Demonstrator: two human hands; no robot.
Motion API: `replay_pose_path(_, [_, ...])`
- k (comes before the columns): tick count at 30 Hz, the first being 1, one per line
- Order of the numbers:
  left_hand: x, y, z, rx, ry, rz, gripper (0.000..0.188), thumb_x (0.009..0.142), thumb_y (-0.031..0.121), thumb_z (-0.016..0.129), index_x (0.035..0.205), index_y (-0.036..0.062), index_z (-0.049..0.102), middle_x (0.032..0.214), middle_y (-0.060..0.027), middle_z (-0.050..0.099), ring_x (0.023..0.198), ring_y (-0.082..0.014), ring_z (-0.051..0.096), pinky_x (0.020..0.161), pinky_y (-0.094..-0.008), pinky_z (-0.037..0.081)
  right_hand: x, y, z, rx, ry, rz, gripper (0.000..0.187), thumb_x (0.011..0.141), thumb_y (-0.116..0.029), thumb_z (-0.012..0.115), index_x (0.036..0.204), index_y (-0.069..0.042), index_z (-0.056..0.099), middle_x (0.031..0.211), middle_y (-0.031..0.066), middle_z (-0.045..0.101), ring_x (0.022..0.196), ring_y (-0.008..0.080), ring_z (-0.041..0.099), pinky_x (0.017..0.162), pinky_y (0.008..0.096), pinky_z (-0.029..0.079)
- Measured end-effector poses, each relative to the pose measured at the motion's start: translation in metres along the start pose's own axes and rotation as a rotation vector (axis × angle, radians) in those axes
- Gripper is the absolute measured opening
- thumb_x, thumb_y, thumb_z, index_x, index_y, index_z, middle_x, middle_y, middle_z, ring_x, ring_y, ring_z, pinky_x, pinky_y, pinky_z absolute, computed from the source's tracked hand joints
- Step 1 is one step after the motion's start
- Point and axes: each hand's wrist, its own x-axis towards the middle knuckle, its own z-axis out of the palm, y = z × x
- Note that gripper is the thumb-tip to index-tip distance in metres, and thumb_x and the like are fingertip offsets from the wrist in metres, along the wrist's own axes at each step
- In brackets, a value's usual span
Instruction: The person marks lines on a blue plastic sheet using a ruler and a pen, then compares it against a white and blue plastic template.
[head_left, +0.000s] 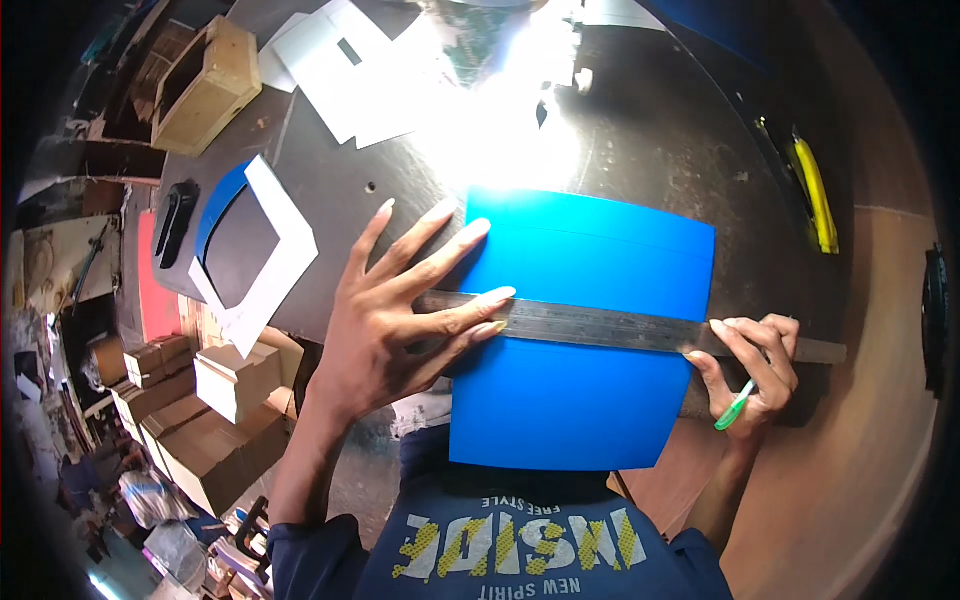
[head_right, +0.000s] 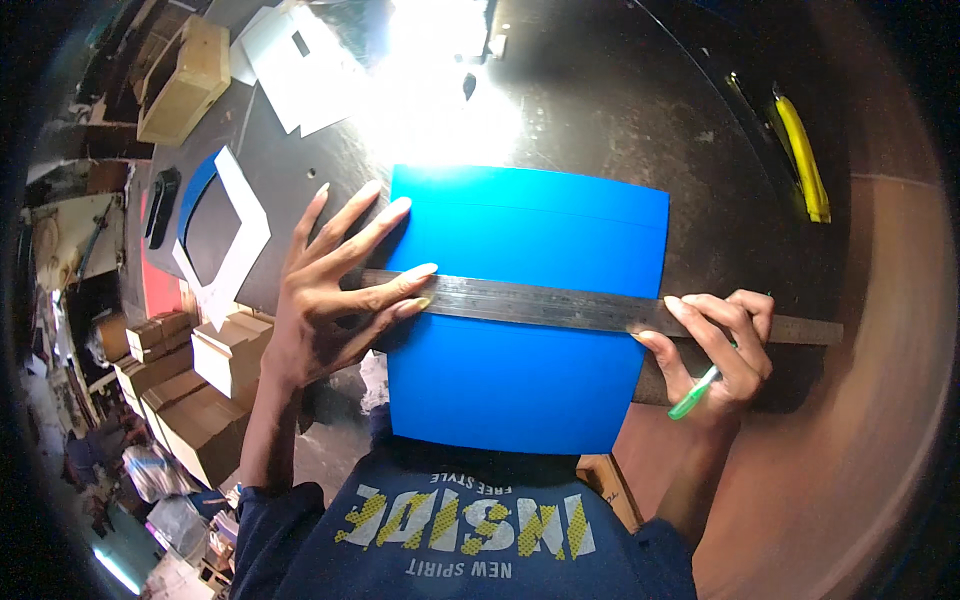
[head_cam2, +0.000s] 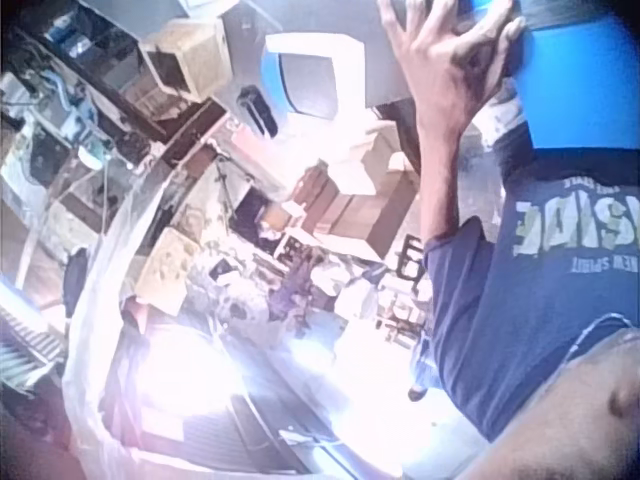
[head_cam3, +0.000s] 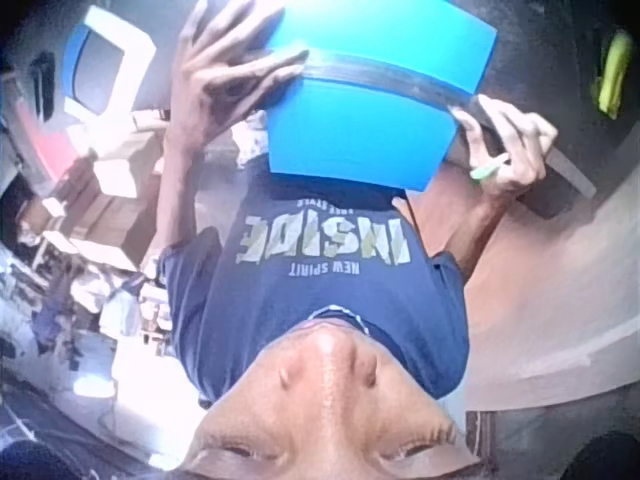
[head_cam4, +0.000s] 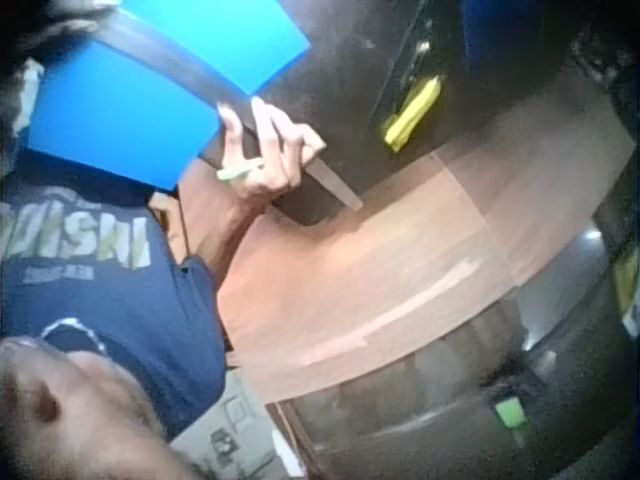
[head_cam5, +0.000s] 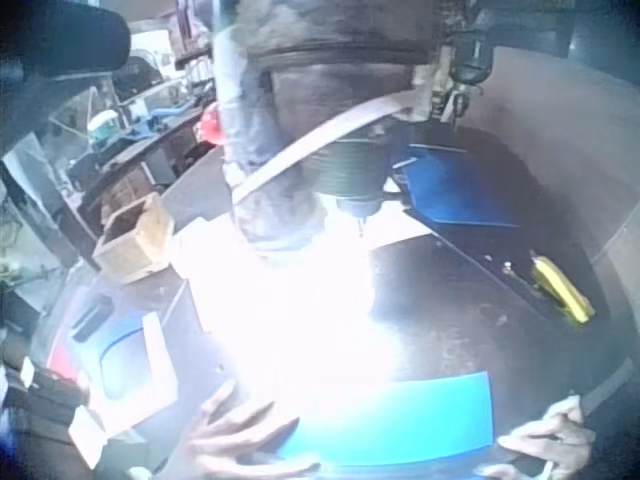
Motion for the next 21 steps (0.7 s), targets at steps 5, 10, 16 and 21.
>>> replay_pose_path(5, [-0.003,-0.006,0.003,0.004,0.002,0.025,0.028,0.086,0.044,0.08,0.114,0.0447,0.077,0.149,-0.0031,0.06,0.147,-0.0276,0.045,0.128,-0.0586,0.016,-0.001,0.006,0.003,0.007,0.002,-0.03,0.036,0.074,-0.034,0.092,0.098,-0.009,0.082,0.095,0.0001,0.074,0.092,0.0197,0.057,0.081,0.0359,0.047])
replay_pose_path(10, [-0.003,-0.006,0.004,0.013,0.008,0.022,0.028,0.086,0.047,0.079,0.114,0.0458,0.076,0.149,-0.0028,0.06,0.147,-0.0274,0.044,0.128,-0.0586,0.017,-0.001,0.011,0.005,0.026,0.008,-0.049,0.036,0.076,-0.039,0.09,0.096,-0.01,0.081,0.093,-0.0011,0.074,0.092,0.0191,0.057,0.08,0.0353,0.047])
replay_pose_path(16, [-0.002,-0.006,0.004,0.003,0.004,0.025,0.028,0.087,0.046,0.078,0.115,0.0457,0.076,0.148,-0.0036,0.061,0.147,-0.0278,0.044,0.128,-0.0586,0.017,0.0,0.012,0.003,0.031,0.012,-0.042,0.036,0.076,-0.038,0.09,0.095,-0.009,0.082,0.093,0.0,0.074,0.09,0.02,0.057,0.078,0.0345,0.046])
replay_pose_path(21, [0.005,0.002,-0.001,-0.014,0.002,0.035,0.027,0.082,0.034,0.083,0.109,0.0375,0.08,0.148,-0.0062,0.06,0.146,-0.0311,0.045,0.126,-0.0603,0.02,0.005,0.003,-0.002,0.033,-0.001,-0.019,0.035,0.072,-0.029,0.093,0.096,-0.007,0.081,0.093,0.0029,0.074,0.086,0.0219,0.057,0.079,0.0347,0.046])
